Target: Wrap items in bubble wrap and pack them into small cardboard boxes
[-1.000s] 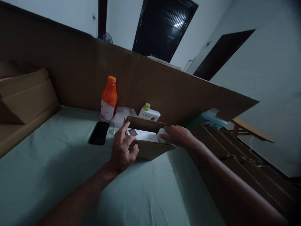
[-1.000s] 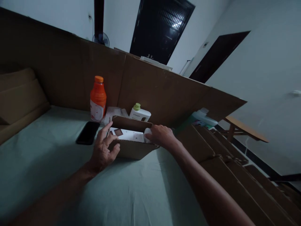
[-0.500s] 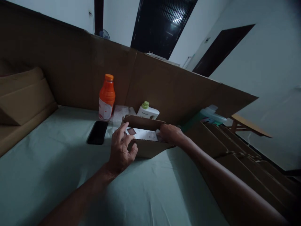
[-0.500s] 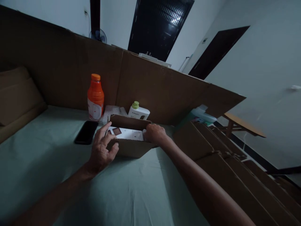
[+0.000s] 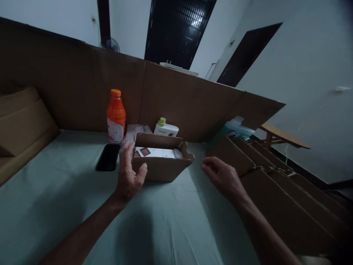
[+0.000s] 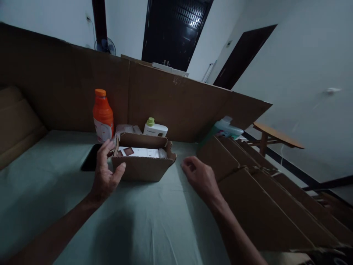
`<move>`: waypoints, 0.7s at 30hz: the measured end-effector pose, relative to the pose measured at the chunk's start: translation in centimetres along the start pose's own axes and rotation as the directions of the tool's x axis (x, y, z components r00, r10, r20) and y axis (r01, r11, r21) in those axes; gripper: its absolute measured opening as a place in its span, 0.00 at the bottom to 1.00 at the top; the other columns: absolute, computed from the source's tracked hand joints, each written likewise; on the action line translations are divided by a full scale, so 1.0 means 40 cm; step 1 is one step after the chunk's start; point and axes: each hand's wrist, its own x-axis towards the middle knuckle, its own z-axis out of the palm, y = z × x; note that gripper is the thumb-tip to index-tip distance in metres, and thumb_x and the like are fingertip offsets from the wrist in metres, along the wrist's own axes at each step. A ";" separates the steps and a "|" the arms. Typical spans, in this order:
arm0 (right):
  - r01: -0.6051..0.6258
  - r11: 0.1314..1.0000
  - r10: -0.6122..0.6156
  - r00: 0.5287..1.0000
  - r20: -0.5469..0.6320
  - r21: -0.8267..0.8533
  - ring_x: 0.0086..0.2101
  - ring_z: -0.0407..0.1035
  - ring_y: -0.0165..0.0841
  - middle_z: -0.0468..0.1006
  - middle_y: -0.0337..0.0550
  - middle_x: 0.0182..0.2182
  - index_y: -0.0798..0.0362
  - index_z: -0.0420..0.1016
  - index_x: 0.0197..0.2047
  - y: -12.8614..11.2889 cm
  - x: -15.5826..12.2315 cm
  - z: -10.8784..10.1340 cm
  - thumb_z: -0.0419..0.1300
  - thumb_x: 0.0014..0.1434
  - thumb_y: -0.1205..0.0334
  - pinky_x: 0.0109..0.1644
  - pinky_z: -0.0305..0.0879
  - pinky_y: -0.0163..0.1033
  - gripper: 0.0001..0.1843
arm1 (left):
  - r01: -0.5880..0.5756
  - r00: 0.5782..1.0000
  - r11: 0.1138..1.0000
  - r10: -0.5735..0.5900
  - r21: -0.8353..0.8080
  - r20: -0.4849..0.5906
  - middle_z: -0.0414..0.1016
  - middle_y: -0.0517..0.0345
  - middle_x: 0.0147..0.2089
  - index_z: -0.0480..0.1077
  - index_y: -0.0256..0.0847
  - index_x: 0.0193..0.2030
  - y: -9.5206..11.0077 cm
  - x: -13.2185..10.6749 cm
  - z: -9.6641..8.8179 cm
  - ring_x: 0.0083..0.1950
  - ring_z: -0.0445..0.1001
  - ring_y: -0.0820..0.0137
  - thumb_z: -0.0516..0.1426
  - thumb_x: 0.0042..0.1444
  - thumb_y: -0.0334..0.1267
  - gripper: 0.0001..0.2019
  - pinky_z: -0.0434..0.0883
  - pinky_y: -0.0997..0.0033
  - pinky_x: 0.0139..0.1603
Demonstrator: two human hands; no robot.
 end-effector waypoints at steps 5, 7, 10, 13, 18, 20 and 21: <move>0.016 0.915 -0.068 0.991 0.114 0.403 0.46 0.76 0.43 0.80 0.53 0.52 0.52 0.71 0.58 0.044 -0.011 0.185 0.61 0.54 0.47 0.42 0.74 0.43 0.31 | 0.359 0.927 0.929 -0.343 -0.093 0.151 0.61 0.38 0.68 0.51 0.38 0.71 -0.036 -0.046 0.000 0.70 0.62 0.50 0.59 0.56 0.38 0.37 0.60 0.42 0.70; 0.015 0.899 -0.078 0.989 0.128 0.438 0.41 0.77 0.41 0.81 0.52 0.49 0.53 0.72 0.55 0.013 0.006 0.233 0.61 0.54 0.49 0.41 0.74 0.43 0.28 | 0.415 0.899 0.905 -0.391 -0.097 0.194 0.66 0.40 0.65 0.55 0.37 0.68 -0.038 -0.055 0.008 0.69 0.64 0.51 0.59 0.53 0.37 0.35 0.60 0.44 0.70; -0.002 0.899 -0.063 0.989 0.133 0.439 0.31 0.76 0.39 0.83 0.51 0.41 0.55 0.73 0.48 -0.010 0.005 0.244 0.57 0.55 0.51 0.37 0.73 0.43 0.22 | 0.454 0.882 0.885 -0.431 -0.099 0.192 0.69 0.42 0.62 0.58 0.36 0.66 -0.006 -0.060 0.030 0.68 0.66 0.52 0.58 0.51 0.35 0.34 0.61 0.45 0.70; -0.040 0.914 -0.002 0.995 0.101 0.405 0.29 0.76 0.42 0.83 0.54 0.35 0.54 0.72 0.40 0.035 -0.044 0.199 0.54 0.55 0.47 0.34 0.71 0.45 0.20 | 0.421 0.891 0.897 -0.381 -0.133 0.248 0.64 0.40 0.68 0.54 0.36 0.69 0.058 -0.081 0.056 0.71 0.62 0.52 0.58 0.51 0.34 0.37 0.58 0.45 0.72; -0.118 0.910 0.115 0.993 0.032 0.398 0.28 0.76 0.44 0.82 0.49 0.29 0.49 0.72 0.35 0.084 -0.202 0.130 0.59 0.50 0.42 0.31 0.72 0.44 0.19 | 0.377 0.879 0.917 -0.312 -0.126 0.361 0.57 0.41 0.73 0.46 0.41 0.74 0.166 -0.218 0.004 0.75 0.55 0.52 0.57 0.53 0.31 0.42 0.54 0.43 0.75; -0.099 0.878 0.072 0.995 0.075 0.468 0.29 0.77 0.43 0.82 0.49 0.30 0.49 0.73 0.36 0.040 -0.264 0.141 0.59 0.53 0.43 0.30 0.73 0.43 0.18 | 0.391 0.882 0.917 -0.351 -0.075 0.313 0.56 0.41 0.73 0.43 0.44 0.75 0.194 -0.292 -0.070 0.75 0.55 0.51 0.56 0.57 0.33 0.41 0.56 0.40 0.74; -0.075 0.860 0.027 0.995 0.101 0.505 0.30 0.77 0.43 0.82 0.49 0.32 0.49 0.73 0.37 0.010 -0.287 0.154 0.59 0.54 0.44 0.31 0.73 0.43 0.17 | 0.410 0.879 0.912 -0.387 -0.026 0.279 0.56 0.41 0.74 0.42 0.45 0.76 0.205 -0.326 -0.115 0.75 0.55 0.50 0.56 0.59 0.33 0.40 0.57 0.39 0.73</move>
